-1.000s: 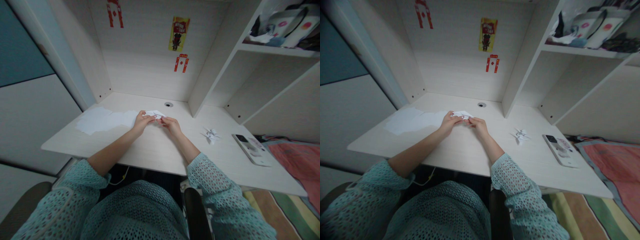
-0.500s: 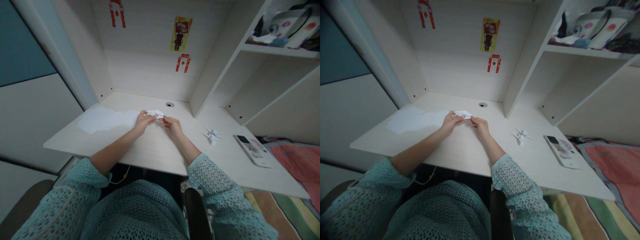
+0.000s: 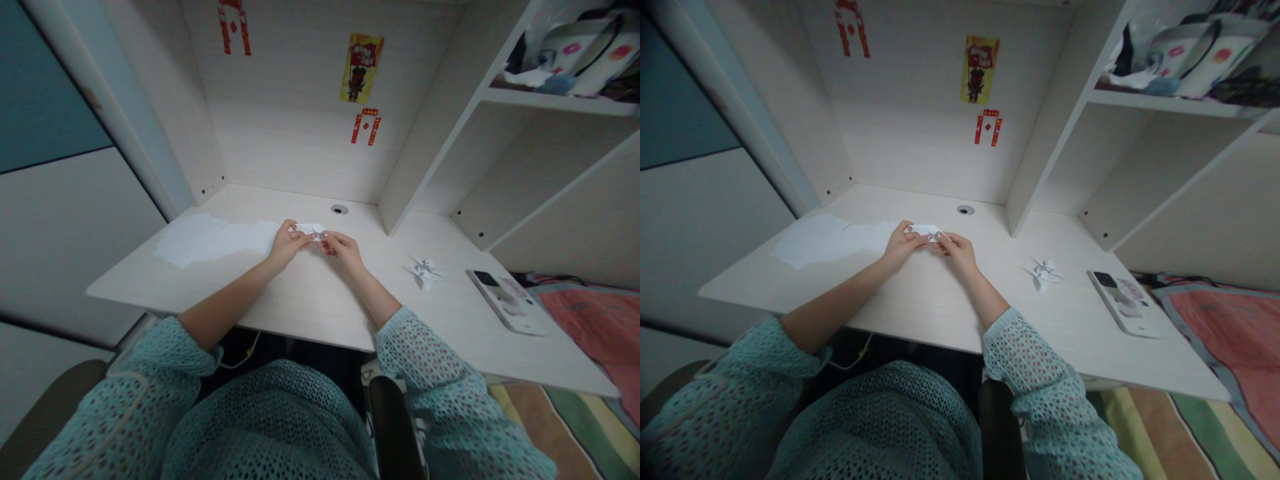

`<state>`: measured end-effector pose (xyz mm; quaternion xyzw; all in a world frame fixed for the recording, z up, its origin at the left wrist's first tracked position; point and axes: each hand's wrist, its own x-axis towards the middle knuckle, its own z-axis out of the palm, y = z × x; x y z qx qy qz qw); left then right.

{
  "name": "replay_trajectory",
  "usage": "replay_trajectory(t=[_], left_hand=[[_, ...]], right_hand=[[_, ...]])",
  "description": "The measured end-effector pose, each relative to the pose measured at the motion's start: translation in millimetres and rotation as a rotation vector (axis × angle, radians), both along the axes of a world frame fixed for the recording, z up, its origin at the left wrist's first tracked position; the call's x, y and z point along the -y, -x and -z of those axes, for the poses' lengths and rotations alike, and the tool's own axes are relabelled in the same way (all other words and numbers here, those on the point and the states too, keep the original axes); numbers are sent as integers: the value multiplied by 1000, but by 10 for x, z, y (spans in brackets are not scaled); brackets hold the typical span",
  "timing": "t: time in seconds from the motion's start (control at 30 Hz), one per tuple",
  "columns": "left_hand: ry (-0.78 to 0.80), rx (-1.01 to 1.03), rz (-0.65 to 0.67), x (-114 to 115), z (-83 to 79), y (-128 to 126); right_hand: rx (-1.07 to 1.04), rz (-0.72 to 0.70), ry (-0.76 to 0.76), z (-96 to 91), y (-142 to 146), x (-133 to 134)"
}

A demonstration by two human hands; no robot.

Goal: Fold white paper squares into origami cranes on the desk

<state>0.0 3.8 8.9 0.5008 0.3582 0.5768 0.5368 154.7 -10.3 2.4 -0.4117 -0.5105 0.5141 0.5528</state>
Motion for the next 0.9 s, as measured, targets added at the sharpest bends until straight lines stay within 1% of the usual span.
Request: replay_trajectory(t=[0.17,0.3,0.37,0.43,0.5,0.57,0.67,0.77,0.83,0.9], left_hand=[[-38,-24,34,11,3,-14],[-58,-42,27,-25,39,-1],[-74,-65,-5,-23,47,5],[-83,-92,-48,3,36,7],[-91,-110,-77,51,2,5],[-114,-128,-77,107,-46,2],[-187,-188,-22,160,-107,3],[-257,-251,7,153,-114,12],[-277,-272,-13,132,-97,19],[-288,-276,-48,118,-80,26]], right_hand=[[-26,7,28,41,29,-5],[-15,7,34,57,22,-18],[31,49,-21,58,16,-25],[91,125,-113,54,3,-29],[162,208,-211,45,-15,-26],[241,256,-297,33,-37,-11],[347,252,-395,16,-62,24],[380,231,-446,1,-65,53],[372,226,-451,-10,-57,65],[346,213,-423,-21,-45,70]])
